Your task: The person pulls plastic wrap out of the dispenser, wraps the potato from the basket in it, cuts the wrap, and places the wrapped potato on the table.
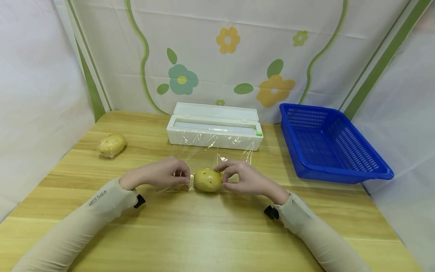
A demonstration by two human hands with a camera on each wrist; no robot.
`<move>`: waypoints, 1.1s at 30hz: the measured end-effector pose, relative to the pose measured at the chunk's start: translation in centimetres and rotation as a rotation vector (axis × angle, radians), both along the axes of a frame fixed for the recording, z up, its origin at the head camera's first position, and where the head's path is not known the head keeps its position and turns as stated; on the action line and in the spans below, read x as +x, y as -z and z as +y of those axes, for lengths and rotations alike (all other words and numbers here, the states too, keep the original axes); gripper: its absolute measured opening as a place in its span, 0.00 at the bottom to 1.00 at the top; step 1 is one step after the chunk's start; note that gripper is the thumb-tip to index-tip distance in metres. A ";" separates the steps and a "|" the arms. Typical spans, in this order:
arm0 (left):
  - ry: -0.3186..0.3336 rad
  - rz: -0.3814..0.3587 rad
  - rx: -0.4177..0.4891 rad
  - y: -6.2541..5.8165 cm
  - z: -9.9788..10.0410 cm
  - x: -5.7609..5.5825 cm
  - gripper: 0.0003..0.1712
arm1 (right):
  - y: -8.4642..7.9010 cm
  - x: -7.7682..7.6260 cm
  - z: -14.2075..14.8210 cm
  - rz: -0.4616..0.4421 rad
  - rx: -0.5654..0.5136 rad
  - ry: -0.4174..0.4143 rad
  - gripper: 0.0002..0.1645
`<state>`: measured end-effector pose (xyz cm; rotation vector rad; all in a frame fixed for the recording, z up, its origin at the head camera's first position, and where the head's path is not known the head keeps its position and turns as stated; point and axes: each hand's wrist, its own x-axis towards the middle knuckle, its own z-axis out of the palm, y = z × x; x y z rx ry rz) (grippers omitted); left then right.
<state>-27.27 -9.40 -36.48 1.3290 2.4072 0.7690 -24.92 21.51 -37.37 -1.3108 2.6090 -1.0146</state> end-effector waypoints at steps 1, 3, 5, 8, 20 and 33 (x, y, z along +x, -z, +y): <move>-0.004 0.000 -0.001 0.1 0.0 0.0 0.08 | 0.0 0.0 0.0 -0.007 -0.001 0.000 0.14; -0.018 -0.001 0.002 0.1 0.1 0.0 0.08 | 0.2 -0.1 -0.1 -0.017 -0.011 0.004 0.14; -0.039 0.007 0.016 0.0 0.2 0.0 0.08 | 0.3 -0.2 -0.1 -0.035 -0.031 0.014 0.14; -0.075 0.054 0.046 -0.1 0.5 0.2 0.07 | 0.3 -0.2 -0.2 -0.073 -0.062 0.025 0.13; -0.103 0.195 -0.115 -0.8 3.7 2.7 0.57 | 0.1 -0.5 -0.4 -0.145 -0.086 0.058 0.10; -0.012 0.087 0.025 -0.2 4.3 -0.4 0.28 | -0.5 -0.4 0.0 -0.107 -0.073 0.036 0.07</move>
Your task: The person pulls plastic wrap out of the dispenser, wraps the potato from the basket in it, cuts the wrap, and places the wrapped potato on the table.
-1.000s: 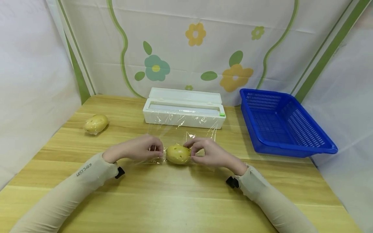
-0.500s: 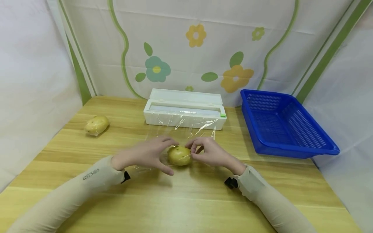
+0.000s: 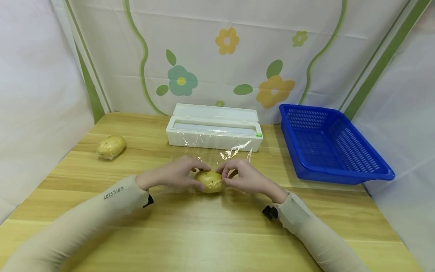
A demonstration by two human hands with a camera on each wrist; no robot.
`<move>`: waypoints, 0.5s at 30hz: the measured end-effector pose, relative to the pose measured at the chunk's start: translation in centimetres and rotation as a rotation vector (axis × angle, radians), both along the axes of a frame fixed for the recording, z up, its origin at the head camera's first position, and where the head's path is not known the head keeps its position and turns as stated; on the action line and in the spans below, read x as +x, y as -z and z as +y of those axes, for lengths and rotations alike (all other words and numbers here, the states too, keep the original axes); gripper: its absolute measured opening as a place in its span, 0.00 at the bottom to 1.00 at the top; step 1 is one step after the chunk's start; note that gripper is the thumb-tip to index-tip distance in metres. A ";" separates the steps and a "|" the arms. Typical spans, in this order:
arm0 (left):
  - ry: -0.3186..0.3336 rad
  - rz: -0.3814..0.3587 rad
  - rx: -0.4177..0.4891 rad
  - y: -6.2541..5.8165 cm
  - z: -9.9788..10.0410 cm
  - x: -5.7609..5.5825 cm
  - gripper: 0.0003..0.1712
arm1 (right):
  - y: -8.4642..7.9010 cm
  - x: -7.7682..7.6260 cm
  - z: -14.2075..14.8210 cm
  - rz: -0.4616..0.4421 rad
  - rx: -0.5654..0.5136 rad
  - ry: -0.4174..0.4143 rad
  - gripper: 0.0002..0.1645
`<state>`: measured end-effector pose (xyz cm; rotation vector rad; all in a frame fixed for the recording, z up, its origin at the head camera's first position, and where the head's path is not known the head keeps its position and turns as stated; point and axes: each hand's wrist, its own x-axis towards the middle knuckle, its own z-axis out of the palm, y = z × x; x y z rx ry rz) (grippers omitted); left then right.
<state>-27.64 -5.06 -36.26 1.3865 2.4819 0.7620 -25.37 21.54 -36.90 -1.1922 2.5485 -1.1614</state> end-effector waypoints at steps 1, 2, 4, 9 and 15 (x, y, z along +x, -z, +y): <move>0.012 -0.024 0.004 0.0 0.0 -0.4 0.27 | -0.3 0.1 0.2 0.054 0.008 0.005 0.05; 0.021 -0.048 0.004 0.0 0.0 -0.8 0.27 | -0.6 0.3 0.3 0.122 0.015 0.011 0.05; 0.040 -0.096 0.002 0.0 -0.1 -1.6 0.26 | -1.3 0.9 0.6 0.288 0.023 0.025 0.06; 0.089 -0.186 -0.012 0.2 -0.1 -3.4 0.27 | -2.4 2.4 0.7 0.638 0.047 -0.055 0.12; 0.056 -0.241 -0.077 0.0 -0.5 -4.7 0.28 | -1.7 1.9 -0.3 0.755 0.165 -0.187 0.19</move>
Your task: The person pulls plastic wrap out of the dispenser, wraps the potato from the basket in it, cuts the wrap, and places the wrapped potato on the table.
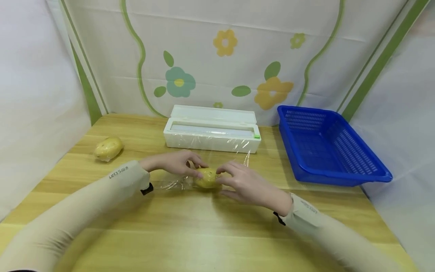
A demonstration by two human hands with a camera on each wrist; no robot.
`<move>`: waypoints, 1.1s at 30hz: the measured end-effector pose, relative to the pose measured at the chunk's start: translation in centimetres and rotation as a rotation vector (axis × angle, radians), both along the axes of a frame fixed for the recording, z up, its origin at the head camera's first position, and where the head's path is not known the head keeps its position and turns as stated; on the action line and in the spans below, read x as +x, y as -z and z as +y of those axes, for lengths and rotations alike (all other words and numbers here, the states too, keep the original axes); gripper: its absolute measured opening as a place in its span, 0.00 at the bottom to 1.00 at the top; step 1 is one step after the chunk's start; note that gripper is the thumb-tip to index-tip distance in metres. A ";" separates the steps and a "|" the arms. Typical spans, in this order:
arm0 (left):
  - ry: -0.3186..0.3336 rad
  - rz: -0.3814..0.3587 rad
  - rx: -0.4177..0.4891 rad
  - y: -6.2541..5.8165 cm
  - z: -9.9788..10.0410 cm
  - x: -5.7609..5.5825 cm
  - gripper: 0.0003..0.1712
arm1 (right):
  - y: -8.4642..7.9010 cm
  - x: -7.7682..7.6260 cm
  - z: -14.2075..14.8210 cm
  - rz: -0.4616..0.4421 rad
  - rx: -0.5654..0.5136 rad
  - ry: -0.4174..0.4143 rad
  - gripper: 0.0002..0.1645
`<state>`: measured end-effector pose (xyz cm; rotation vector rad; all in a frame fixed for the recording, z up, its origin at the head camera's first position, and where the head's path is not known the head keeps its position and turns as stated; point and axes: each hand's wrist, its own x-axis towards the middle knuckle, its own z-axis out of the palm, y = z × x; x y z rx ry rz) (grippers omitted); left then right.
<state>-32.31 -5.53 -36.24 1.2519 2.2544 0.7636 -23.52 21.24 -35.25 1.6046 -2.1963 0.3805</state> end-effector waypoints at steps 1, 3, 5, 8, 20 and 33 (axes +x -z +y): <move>-0.002 -0.011 -0.008 -0.1 0.0 -0.1 0.28 | 0.2 -0.2 -0.2 0.011 0.015 0.004 0.20; 0.005 -0.035 -0.017 -0.2 -0.1 -0.3 0.27 | 0.5 -0.6 -0.5 0.038 0.036 0.019 0.22; 0.019 -0.057 -0.014 -0.3 -0.1 -0.5 0.26 | 0.7 -0.9 -0.8 0.060 0.050 0.035 0.24; 0.043 -0.082 0.008 -0.3 -0.2 -0.8 0.25 | 1.0 -1.2 -1.1 0.093 0.060 0.064 0.27; -0.107 -0.187 0.064 0.3 -0.3 -1.3 0.29 | 1.9 -2.4 -1.7 -0.035 0.005 0.248 0.37; -0.266 0.695 0.241 -1.8 -0.4 4.3 0.24 | 1.9 -4.8 -1.9 -0.273 -0.018 0.256 0.34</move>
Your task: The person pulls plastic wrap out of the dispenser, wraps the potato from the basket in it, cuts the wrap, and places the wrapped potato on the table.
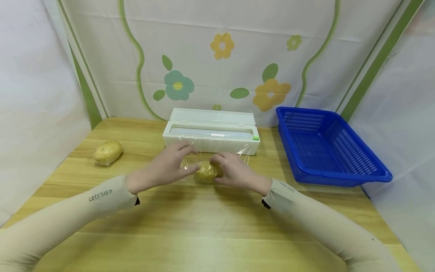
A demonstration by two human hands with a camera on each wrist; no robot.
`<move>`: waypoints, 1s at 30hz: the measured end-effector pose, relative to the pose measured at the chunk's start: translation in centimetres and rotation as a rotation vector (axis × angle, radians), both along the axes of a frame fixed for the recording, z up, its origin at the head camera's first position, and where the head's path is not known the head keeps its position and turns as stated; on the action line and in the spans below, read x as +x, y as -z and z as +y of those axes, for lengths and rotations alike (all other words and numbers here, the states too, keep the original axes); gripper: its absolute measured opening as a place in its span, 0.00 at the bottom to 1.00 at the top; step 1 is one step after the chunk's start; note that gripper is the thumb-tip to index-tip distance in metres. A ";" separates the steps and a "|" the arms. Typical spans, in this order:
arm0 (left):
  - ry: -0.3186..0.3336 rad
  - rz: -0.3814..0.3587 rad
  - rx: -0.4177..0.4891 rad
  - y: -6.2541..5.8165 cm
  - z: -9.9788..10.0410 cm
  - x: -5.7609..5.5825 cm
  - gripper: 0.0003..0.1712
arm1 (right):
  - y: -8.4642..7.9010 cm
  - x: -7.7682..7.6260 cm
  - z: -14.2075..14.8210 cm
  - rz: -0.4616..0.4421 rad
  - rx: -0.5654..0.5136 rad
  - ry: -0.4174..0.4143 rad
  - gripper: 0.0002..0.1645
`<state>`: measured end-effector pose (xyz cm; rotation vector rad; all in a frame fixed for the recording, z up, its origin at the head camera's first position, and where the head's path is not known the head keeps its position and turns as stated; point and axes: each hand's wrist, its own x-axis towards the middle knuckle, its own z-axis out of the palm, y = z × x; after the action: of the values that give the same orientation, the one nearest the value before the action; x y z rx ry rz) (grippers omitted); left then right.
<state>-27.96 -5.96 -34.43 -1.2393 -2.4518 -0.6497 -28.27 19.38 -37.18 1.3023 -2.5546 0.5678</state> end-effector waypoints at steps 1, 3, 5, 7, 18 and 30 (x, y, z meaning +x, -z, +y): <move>0.019 0.076 0.000 0.2 0.0 0.2 0.24 | 0.0 -0.2 0.0 -0.033 -0.012 -0.001 0.33; 0.061 0.181 -0.010 0.9 0.0 0.4 0.26 | 0.0 -0.6 0.2 -0.090 -0.034 0.002 0.32; 0.083 0.210 -0.029 1.3 0.0 0.5 0.28 | 0.1 -0.9 0.3 -0.136 -0.057 0.013 0.32; 0.086 0.212 -0.045 1.7 0.0 0.4 0.30 | 0.1 -1.1 0.4 -0.164 -0.078 0.023 0.31; 0.014 0.044 -0.128 2.5 1.4 -0.9 0.37 | 0.4 -1.4 0.5 -0.338 -0.168 0.089 0.31; 0.023 -0.224 -0.136 3.6 1.4 -4.1 0.39 | 0.6 -0.8 0.5 -0.236 -0.037 0.154 0.41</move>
<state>-32.04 -4.61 -37.99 -1.3098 -2.7086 -0.6710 -29.07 19.87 -37.74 1.0702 -2.7868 0.7749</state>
